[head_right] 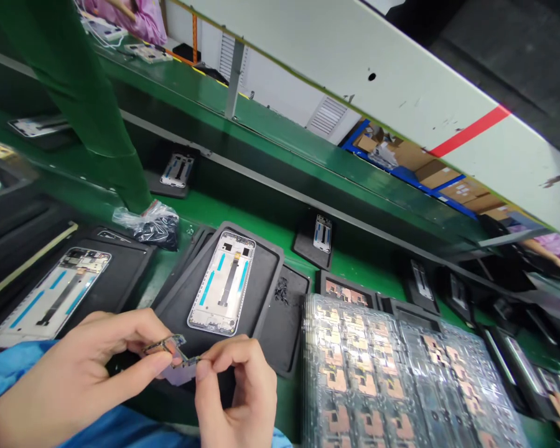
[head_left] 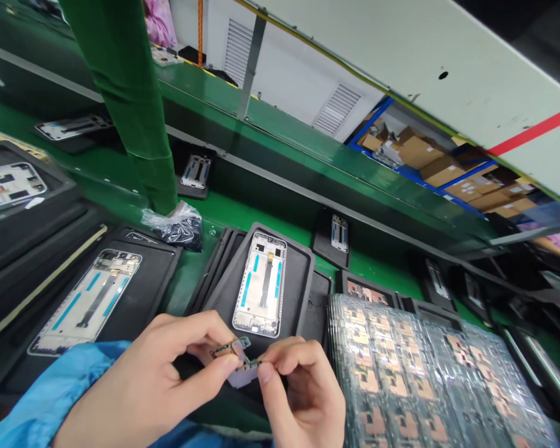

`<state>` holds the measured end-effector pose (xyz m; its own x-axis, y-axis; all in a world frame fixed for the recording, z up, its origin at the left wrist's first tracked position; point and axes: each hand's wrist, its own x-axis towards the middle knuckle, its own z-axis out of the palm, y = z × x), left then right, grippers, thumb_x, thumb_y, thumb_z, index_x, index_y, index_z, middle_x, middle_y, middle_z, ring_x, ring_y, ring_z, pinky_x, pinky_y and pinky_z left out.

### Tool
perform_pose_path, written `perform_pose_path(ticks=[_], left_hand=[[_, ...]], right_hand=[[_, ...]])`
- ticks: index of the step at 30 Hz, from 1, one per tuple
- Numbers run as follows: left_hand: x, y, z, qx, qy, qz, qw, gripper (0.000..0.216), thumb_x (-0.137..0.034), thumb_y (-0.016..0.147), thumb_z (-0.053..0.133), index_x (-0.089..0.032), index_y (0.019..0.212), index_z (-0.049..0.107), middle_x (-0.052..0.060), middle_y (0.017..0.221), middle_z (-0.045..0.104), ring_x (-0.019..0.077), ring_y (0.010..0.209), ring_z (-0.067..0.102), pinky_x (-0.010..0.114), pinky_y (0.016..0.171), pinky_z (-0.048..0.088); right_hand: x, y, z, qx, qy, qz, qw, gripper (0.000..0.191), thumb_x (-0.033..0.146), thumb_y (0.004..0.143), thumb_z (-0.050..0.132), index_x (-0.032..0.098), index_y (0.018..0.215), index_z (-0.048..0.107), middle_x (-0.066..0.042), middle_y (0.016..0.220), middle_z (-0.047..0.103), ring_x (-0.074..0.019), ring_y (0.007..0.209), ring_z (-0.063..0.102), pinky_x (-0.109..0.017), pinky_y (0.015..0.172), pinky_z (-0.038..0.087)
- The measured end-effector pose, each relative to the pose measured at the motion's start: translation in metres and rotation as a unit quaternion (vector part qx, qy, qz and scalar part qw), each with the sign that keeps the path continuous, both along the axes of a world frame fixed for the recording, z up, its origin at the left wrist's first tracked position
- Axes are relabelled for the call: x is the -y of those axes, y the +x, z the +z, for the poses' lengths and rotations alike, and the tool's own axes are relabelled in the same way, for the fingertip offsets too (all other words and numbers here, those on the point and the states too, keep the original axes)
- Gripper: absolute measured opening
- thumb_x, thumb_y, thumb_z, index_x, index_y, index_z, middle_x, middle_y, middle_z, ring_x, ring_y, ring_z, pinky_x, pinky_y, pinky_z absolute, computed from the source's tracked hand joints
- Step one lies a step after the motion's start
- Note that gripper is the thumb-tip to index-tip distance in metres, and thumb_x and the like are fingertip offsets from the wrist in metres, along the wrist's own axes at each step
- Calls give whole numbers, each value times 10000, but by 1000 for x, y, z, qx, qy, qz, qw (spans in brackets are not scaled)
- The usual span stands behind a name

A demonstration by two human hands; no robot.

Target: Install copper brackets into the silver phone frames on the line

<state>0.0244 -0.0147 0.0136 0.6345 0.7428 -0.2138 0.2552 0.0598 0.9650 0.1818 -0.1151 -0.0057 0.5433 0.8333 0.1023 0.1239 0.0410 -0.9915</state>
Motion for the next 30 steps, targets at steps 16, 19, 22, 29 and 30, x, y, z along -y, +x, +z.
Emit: perform_pose_path(ticks=[16, 19, 22, 29, 30], left_hand=[[-1, 10, -1, 124, -168, 47, 977, 199, -341, 908, 683, -193, 782, 640, 14, 647, 744, 140, 580, 710, 170, 550, 554], [6, 11, -2, 97, -121, 70, 985, 197, -358, 904, 675, -198, 790, 663, 8, 659, 739, 148, 611, 723, 185, 595, 579], [13, 13, -2, 75, -75, 100, 989, 190, -357, 888, 681, -201, 779, 685, 15, 685, 748, 161, 645, 744, 198, 638, 593], [10, 14, 1, 160, -172, 121, 965, 242, -363, 881, 722, -207, 736, 607, -5, 635, 729, 128, 565, 702, 170, 551, 569], [9, 14, 1, 164, -178, 121, 963, 241, -357, 883, 725, -206, 739, 606, -4, 636, 733, 126, 566, 704, 163, 550, 565]], right_hand=[[-4, -2, 14, -144, -77, 18, 986, 295, 434, 870, 804, 220, 881, 602, 3, 737, 660, -110, 576, 569, -218, 539, 519], [-6, -4, 7, -71, -77, -14, 994, 278, 399, 908, 762, 229, 825, 558, 24, 707, 596, -114, 587, 555, -213, 542, 485], [-7, -6, 4, -56, -48, -25, 997, 316, 390, 935, 725, 240, 792, 487, 33, 714, 553, -117, 589, 551, -223, 553, 481], [-4, -3, 11, -122, -44, 23, 991, 194, 411, 989, 659, 239, 949, 580, -10, 757, 696, -131, 606, 606, -240, 592, 515], [-4, -3, 12, -123, -43, 23, 991, 192, 416, 990, 659, 240, 969, 584, -11, 751, 706, -132, 602, 609, -242, 595, 518]])
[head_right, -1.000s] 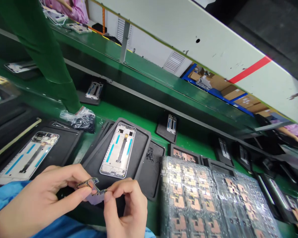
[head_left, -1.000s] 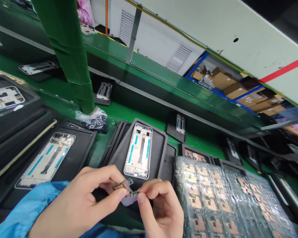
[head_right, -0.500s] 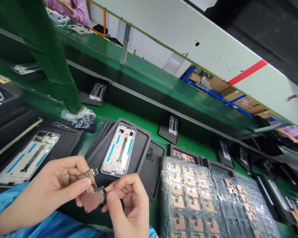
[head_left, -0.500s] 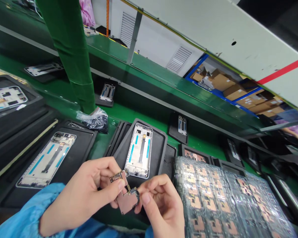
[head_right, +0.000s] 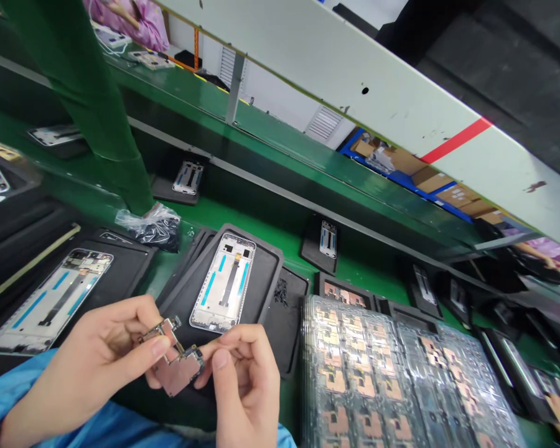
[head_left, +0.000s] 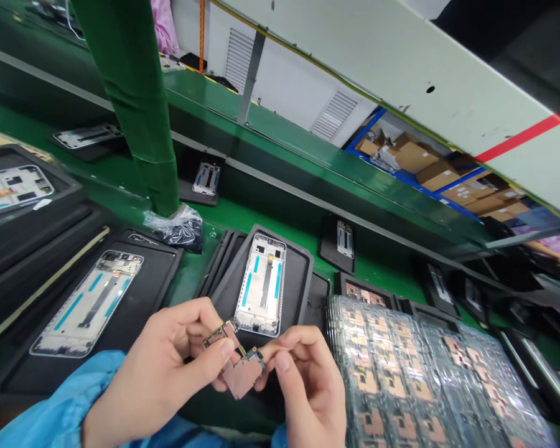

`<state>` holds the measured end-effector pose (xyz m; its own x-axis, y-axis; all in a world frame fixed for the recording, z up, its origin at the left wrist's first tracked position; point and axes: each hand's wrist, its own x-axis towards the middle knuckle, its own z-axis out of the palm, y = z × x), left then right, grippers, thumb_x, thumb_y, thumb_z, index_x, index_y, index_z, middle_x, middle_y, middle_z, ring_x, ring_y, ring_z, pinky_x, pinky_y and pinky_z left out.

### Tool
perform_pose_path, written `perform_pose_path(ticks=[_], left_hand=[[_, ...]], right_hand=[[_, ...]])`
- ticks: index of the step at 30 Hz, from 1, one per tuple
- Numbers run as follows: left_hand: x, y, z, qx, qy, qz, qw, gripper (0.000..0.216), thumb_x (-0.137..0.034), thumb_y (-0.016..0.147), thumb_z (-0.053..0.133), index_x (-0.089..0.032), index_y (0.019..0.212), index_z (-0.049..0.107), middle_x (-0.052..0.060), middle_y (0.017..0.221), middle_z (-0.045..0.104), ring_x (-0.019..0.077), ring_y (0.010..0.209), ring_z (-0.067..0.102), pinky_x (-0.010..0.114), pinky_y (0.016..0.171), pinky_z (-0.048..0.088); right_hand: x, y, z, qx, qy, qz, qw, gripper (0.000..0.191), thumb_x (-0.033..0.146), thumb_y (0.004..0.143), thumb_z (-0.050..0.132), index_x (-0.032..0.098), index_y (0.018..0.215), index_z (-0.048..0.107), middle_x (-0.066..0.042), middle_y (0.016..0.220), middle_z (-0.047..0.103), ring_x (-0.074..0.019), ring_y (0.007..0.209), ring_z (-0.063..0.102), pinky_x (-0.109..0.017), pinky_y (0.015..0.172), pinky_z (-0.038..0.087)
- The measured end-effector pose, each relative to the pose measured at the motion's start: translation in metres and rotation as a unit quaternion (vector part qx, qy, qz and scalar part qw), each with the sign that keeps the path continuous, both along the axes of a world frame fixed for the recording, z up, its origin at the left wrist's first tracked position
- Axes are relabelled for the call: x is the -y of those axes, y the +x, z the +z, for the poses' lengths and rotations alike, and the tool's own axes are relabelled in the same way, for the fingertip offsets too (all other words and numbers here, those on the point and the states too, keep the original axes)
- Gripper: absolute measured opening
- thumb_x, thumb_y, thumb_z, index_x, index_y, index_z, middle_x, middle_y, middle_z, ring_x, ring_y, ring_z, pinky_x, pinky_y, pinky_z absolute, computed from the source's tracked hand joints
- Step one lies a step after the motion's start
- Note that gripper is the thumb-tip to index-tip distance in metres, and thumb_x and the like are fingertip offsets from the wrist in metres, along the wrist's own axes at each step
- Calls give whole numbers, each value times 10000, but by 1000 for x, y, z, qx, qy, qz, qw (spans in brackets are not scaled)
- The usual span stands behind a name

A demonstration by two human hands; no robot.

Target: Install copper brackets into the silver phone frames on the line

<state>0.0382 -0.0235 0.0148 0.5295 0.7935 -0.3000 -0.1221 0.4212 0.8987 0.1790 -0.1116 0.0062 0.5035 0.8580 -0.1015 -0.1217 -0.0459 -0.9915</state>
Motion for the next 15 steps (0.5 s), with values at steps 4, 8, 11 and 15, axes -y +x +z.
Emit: perform_pose_path(ticks=[4, 8, 11, 15], left_hand=[[0, -1, 0, -2, 0, -4, 1000, 227, -346, 900, 715, -203, 754, 616, 4, 653, 744, 128, 578, 711, 164, 560, 569], [4, -3, -6, -12, 26, 0, 1000, 216, -346, 905, 696, -204, 753, 635, 4, 665, 743, 129, 576, 699, 178, 562, 572], [8, -4, -12, -45, 70, 19, 996, 186, -344, 893, 700, -206, 770, 680, -3, 653, 730, 129, 578, 699, 172, 569, 570], [12, -5, -14, -67, 95, 53, 992, 174, -317, 872, 722, -207, 739, 701, -2, 688, 742, 146, 625, 732, 188, 620, 601]], right_hand=[[-2, 2, 3, 8, -15, -14, 1000, 230, 411, 916, 757, 227, 954, 625, 1, 730, 678, -121, 587, 596, -225, 567, 525], [-6, 1, 1, 11, -24, -7, 1000, 239, 395, 881, 794, 220, 883, 631, 28, 700, 607, -97, 566, 542, -200, 543, 485], [-7, -2, -5, 18, 0, -12, 1000, 266, 387, 903, 770, 225, 828, 573, 28, 696, 586, -105, 576, 530, -208, 539, 462], [-7, -9, -10, 75, 34, -56, 995, 216, 359, 943, 727, 230, 845, 584, 5, 736, 612, -125, 632, 574, -216, 570, 496]])
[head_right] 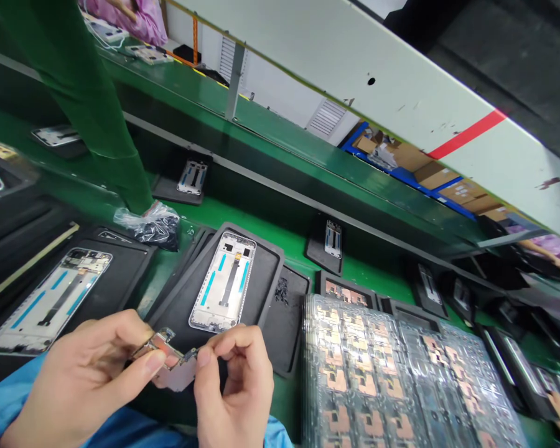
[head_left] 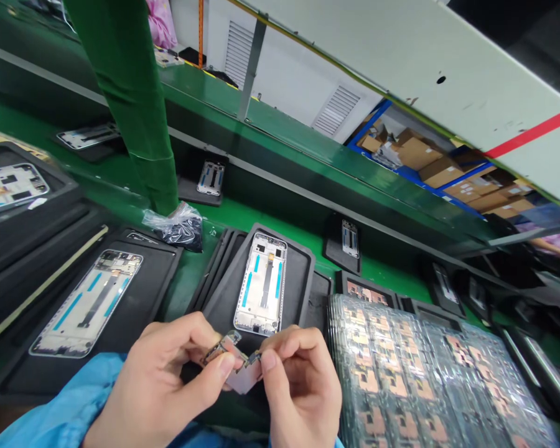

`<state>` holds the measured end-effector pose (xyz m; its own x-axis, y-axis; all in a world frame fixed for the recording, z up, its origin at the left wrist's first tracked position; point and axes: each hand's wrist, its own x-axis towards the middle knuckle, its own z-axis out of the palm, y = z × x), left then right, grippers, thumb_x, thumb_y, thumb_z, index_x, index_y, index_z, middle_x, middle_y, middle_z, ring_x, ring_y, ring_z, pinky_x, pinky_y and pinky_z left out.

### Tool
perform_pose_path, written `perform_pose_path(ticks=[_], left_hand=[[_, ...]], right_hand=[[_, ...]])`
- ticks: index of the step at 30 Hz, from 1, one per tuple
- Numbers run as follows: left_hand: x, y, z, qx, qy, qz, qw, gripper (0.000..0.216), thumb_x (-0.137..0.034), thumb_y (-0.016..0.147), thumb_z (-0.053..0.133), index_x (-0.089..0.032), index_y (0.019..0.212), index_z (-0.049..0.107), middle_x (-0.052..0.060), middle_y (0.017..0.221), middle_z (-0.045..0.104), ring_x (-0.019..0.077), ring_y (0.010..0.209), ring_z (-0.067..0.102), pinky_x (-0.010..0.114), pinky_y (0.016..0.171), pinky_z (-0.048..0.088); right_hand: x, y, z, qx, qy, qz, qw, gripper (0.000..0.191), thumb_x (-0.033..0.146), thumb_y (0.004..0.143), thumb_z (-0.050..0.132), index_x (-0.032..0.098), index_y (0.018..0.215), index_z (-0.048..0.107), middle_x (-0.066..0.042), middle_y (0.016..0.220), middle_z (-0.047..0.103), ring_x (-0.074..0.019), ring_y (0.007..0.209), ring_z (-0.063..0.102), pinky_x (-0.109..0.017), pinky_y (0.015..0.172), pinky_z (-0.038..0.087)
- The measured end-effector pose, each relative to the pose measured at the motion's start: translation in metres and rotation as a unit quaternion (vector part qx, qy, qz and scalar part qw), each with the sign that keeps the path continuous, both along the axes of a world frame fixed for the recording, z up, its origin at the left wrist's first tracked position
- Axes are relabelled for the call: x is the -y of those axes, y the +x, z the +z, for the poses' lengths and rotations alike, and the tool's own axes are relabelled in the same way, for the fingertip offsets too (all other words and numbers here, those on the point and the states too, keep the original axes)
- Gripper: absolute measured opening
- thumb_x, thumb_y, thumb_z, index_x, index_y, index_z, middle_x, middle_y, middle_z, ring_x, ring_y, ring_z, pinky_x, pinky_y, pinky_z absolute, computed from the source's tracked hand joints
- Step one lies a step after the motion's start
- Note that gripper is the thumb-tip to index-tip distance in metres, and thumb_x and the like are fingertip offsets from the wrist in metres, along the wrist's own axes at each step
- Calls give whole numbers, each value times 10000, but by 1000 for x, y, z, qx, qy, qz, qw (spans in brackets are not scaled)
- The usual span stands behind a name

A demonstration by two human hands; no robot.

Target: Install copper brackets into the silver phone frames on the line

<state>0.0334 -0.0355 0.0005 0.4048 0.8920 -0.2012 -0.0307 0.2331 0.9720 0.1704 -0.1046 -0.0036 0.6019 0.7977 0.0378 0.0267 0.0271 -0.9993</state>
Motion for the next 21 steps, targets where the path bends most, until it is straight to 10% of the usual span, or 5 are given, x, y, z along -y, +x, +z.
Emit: perform_pose_path(ticks=[12, 16, 21], left_hand=[[-9, 5, 12, 117, -147, 5, 982, 388, -459, 817, 856, -179, 698, 615, -6, 697, 742, 123, 589, 710, 168, 580, 604], [-12, 2, 9, 118, -170, -14, 978, 401, -464, 816, 856, -172, 700, 607, 5, 701, 723, 141, 622, 713, 188, 584, 610], [-17, -1, 5, 130, -178, -28, 975, 413, -454, 838, 839, -178, 719, 557, 25, 725, 726, 174, 645, 719, 245, 593, 627]], right_hand=[[3, 4, 0, 204, 68, 6, 977, 175, 120, 933, 662, 240, 1009, 763, -35, 812, 709, -165, 681, 671, -262, 620, 561], [6, 5, -5, 144, 57, 30, 988, 112, 241, 962, 683, 241, 1043, 760, -62, 864, 723, -191, 715, 702, -300, 661, 586], [4, 13, -8, -29, 97, 119, 988, 503, 488, 928, 719, 258, 1359, 602, -132, 1064, 758, -280, 877, 771, -380, 727, 648]])
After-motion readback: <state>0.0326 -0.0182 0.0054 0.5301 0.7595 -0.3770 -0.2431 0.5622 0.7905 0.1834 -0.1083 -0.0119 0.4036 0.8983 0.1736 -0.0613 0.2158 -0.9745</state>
